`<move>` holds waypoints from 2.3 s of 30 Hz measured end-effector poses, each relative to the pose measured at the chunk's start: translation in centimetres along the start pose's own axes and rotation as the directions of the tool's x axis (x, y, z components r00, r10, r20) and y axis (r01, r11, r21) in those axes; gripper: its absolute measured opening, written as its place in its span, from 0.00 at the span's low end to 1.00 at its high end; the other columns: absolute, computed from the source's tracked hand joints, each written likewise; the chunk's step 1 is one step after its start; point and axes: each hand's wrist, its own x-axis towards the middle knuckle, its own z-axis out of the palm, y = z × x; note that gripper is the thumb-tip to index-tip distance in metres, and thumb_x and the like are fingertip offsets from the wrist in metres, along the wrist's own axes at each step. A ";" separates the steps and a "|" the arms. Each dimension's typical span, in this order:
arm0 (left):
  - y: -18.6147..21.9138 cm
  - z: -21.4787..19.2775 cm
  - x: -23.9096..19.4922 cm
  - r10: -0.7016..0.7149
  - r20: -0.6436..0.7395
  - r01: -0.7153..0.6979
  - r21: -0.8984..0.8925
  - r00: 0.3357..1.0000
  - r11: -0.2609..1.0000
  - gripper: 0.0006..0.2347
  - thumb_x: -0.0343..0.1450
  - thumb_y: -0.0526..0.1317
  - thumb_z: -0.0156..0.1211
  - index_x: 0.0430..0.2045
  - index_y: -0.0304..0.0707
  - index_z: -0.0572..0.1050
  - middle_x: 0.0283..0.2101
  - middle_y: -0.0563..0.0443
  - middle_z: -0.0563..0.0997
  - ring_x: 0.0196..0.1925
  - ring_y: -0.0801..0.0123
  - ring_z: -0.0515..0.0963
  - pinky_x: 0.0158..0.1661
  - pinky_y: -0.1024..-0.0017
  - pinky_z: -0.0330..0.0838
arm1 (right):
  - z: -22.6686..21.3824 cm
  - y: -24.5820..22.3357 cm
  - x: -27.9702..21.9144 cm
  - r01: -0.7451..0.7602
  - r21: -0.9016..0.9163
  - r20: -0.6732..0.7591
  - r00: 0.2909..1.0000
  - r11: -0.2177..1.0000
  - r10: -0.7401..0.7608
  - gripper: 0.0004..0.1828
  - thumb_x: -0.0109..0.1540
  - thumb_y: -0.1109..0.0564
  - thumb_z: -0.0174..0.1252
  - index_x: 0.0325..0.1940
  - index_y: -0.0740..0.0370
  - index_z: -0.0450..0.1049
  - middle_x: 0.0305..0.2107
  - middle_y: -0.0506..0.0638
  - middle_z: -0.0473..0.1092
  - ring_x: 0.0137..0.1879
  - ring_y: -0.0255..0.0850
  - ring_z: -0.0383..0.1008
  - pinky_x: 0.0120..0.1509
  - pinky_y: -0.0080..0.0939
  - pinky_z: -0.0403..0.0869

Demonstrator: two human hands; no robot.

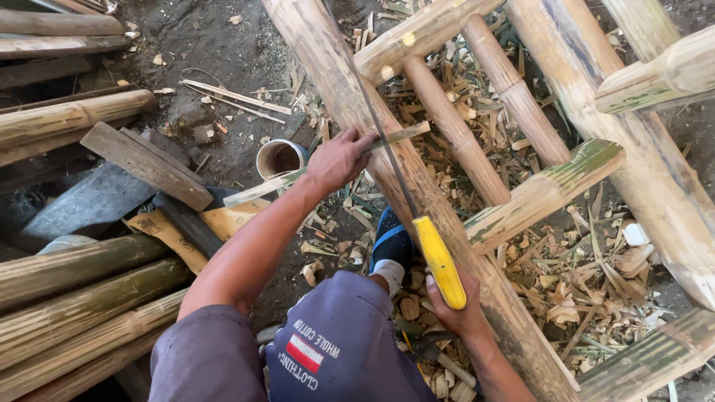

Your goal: The person selects bamboo strips from a pile and moves to a bamboo frame. They cut the strips with a hand saw and hammer them into place on the frame to form a slatted structure.

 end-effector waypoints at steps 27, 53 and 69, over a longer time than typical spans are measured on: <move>0.5 2.3 2.3 -0.451 0.327 0.496 -0.064 0.831 0.866 0.33 0.77 0.63 0.34 0.25 0.36 0.84 0.34 0.26 0.81 0.40 0.35 0.81 0.45 0.47 0.74 | 1.2 1.0 5.2 0.087 0.117 0.090 0.991 0.989 -0.098 0.05 0.58 0.63 0.62 0.37 0.65 0.76 0.26 0.54 0.75 0.30 0.45 0.79 0.34 0.40 0.76; 2.3 1.7 2.2 -0.510 0.323 0.535 0.014 0.797 0.845 0.32 0.78 0.64 0.33 0.30 0.40 0.85 0.35 0.31 0.82 0.43 0.36 0.82 0.47 0.48 0.75 | -0.6 -0.2 3.0 0.200 -0.079 -0.059 0.977 0.977 -0.205 0.06 0.59 0.60 0.63 0.36 0.65 0.75 0.26 0.58 0.73 0.31 0.53 0.76 0.33 0.48 0.72; 1.4 2.6 2.6 -0.457 0.275 0.466 0.036 0.846 0.884 0.32 0.77 0.64 0.33 0.29 0.42 0.84 0.35 0.29 0.82 0.41 0.34 0.81 0.43 0.46 0.74 | 2.2 4.1 5.4 0.132 0.103 -0.016 0.991 0.986 -0.131 0.07 0.58 0.61 0.64 0.39 0.63 0.75 0.28 0.55 0.75 0.32 0.46 0.78 0.36 0.41 0.74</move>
